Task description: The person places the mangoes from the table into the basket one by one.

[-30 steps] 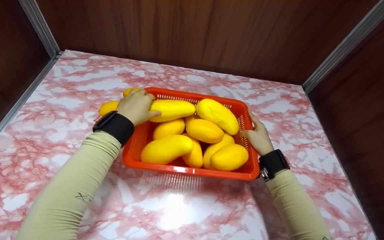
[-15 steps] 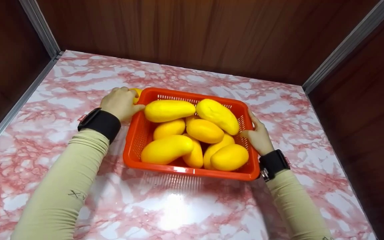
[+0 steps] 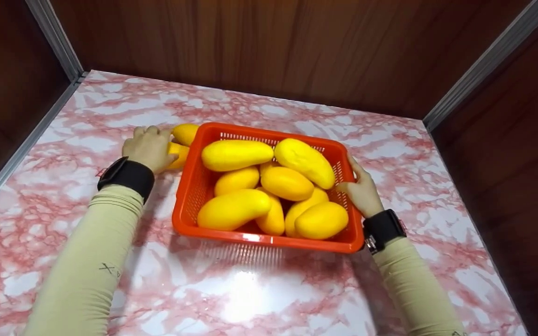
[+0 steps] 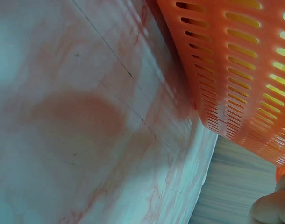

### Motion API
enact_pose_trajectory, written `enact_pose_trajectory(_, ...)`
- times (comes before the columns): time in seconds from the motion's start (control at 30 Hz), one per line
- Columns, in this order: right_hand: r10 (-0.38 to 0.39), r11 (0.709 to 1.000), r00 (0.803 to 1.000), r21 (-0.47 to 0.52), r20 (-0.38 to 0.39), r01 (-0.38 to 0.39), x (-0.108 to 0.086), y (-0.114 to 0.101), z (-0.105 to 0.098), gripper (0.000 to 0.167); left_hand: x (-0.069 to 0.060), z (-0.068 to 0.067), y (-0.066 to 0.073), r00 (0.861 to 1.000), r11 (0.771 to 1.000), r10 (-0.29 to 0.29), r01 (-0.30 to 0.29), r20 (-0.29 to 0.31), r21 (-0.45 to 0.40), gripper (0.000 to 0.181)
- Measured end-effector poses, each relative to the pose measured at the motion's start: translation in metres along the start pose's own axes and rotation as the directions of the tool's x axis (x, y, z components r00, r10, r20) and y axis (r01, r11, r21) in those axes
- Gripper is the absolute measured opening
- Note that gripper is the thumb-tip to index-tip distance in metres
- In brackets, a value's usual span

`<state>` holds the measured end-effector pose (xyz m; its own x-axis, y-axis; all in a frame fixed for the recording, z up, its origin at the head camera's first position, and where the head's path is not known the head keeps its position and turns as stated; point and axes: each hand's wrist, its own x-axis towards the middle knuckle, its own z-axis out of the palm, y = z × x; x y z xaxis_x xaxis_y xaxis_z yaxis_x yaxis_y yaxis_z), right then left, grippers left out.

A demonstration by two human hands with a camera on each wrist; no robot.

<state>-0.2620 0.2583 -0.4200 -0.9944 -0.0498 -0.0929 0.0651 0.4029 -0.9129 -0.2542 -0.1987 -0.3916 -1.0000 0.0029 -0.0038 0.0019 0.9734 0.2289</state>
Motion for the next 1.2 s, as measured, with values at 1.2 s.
enact_pose_trajectory(1.2,0.000,1.000,1.000,0.010,0.008,0.000,0.001,0.001,0.000,0.093,-0.006,0.047,-0.018,0.999,0.988,-0.025,0.029,0.028,-0.153,0.076)
